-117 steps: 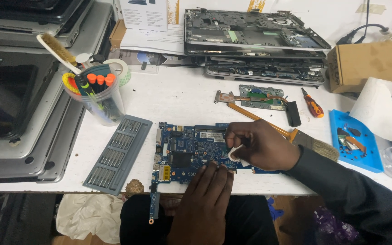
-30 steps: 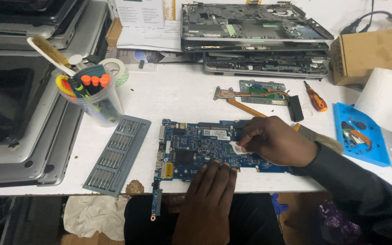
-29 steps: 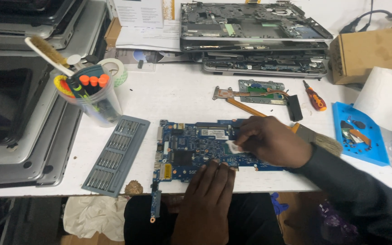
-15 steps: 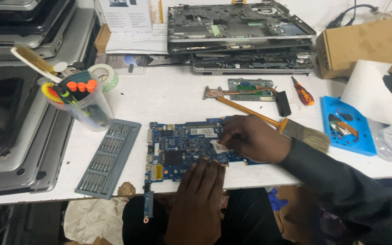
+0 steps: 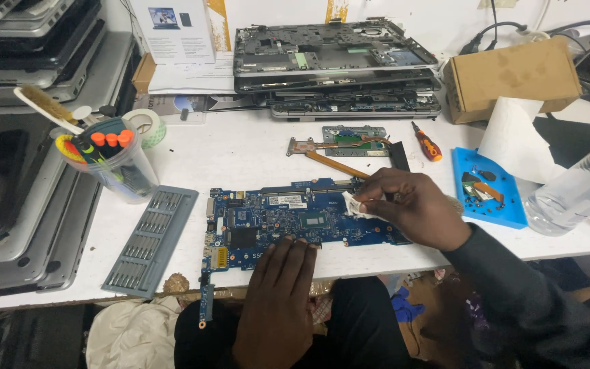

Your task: Extracting a motherboard from a laptop chassis and cleaning it using a brush, tissue, and cleaning solution.

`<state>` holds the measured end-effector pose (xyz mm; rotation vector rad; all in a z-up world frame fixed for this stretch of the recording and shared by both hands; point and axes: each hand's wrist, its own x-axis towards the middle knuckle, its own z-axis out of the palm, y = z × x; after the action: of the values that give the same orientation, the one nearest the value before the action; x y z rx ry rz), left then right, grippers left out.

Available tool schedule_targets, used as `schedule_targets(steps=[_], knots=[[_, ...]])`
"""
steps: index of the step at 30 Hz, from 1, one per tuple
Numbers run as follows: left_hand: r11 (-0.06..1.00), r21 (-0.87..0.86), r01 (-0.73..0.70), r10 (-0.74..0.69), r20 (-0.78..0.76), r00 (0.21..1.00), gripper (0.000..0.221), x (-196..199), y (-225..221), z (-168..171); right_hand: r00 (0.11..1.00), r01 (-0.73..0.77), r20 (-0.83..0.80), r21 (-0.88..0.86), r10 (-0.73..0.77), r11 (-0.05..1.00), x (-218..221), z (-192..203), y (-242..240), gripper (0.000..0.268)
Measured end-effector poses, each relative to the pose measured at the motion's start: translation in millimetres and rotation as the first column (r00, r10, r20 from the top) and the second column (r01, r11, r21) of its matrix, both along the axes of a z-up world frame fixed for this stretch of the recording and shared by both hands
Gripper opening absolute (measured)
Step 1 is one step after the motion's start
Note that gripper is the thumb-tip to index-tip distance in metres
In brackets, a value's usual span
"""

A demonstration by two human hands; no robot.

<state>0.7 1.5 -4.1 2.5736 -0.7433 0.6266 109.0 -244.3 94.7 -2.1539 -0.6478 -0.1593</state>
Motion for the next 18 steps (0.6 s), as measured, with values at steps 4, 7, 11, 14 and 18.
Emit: schedule_targets(steps=[4,7,11,14,18], knots=[[1.0,0.014,0.02,-0.02,0.009,1.0,0.072,-0.1,1.0,-1.3,0.998,0.02,0.057,-0.047,-0.017,0.999,10.5,-8.4,7.0,0.01],[1.0,0.004,0.02,-0.02,0.007,1.0,0.074,-0.5,1.5,2.7,0.994,0.016,0.113,-0.169,0.004,0.985,20.1,-21.7,22.9,0.008],[0.999,-0.013,0.045,-0.045,0.031,0.999,0.077,-0.7,1.3,6.2,0.935,-0.194,0.256,-0.215,0.246,0.957,24.0,-36.2,53.8,0.007],[0.999,-0.01,0.054,-0.053,0.04,0.998,0.081,-0.7,1.9,5.1,0.937,-0.164,0.256,-0.278,0.238,0.946,26.9,-36.2,45.7,0.009],[0.997,-0.04,0.069,-0.07,-0.036,0.997,0.068,-0.9,0.9,9.9,0.963,-0.102,0.202,-0.351,0.181,0.931,24.3,-29.1,32.2,0.015]])
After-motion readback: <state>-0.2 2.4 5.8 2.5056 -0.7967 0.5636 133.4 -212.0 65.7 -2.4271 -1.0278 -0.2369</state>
